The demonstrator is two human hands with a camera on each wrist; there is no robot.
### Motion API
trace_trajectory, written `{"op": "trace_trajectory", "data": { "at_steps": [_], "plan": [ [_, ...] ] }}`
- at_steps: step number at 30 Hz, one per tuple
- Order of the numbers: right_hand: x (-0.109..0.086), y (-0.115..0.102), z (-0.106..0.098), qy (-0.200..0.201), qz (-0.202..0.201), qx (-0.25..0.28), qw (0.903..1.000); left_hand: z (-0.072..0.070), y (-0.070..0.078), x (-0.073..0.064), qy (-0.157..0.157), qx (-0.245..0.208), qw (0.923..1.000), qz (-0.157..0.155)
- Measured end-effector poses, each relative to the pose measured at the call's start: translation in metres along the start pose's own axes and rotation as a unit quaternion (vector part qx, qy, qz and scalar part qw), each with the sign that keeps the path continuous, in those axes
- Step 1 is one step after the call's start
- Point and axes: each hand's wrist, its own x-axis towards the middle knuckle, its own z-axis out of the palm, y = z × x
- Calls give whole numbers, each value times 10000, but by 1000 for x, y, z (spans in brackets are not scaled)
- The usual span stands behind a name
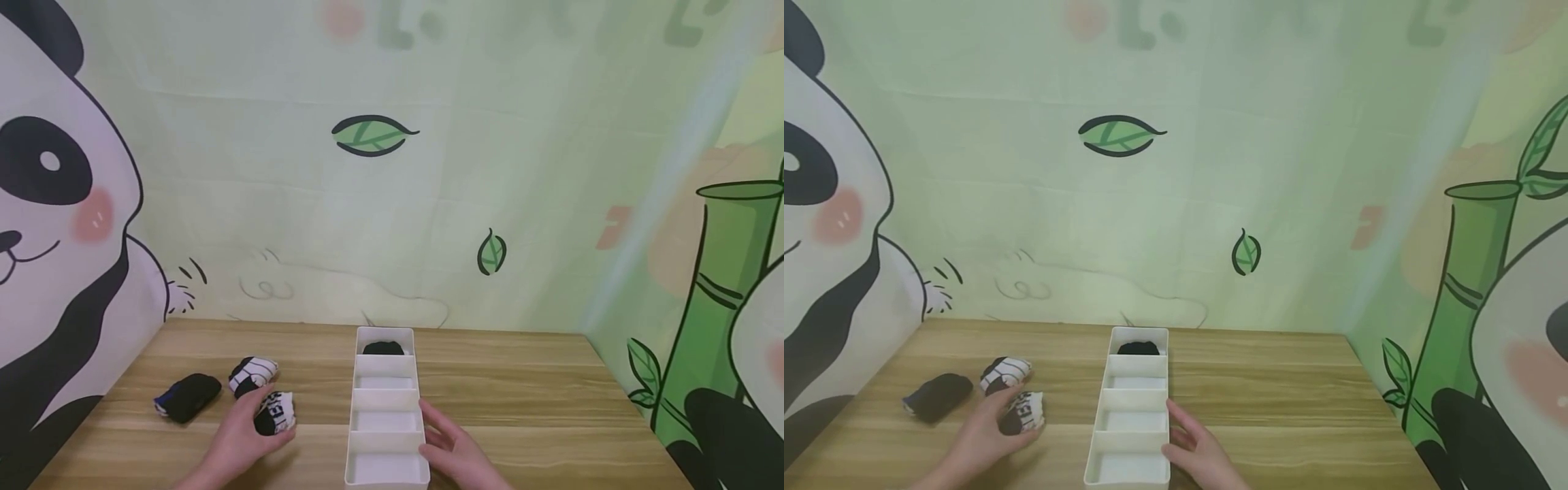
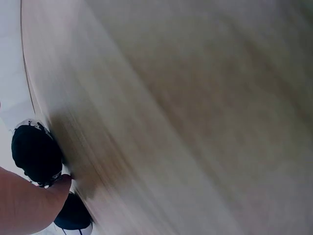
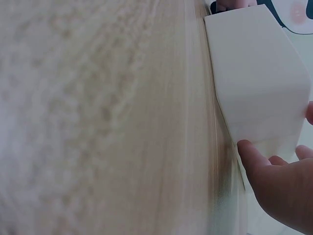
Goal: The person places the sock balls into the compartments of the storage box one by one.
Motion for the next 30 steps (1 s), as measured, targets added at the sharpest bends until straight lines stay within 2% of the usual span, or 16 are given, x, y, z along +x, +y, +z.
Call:
{"op": "trace_trajectory", "data": {
  "at_steps": [5,14,25,30],
  "plan": [
    [0,-1,0,38,78,-22,10000,0,-2,-1,-232,27,9997,-104],
    [0,0,1,9,-75,-32,10000,2,-4,1,-547,128,9982,-230],
    [1,3,-1,-43,-146,-40,9999,0,-6,1,-526,238,9982,-188],
    [1,2,-1,-50,-108,-11,9999,-1,-7,3,-508,208,9980,-310]
  ]
}}
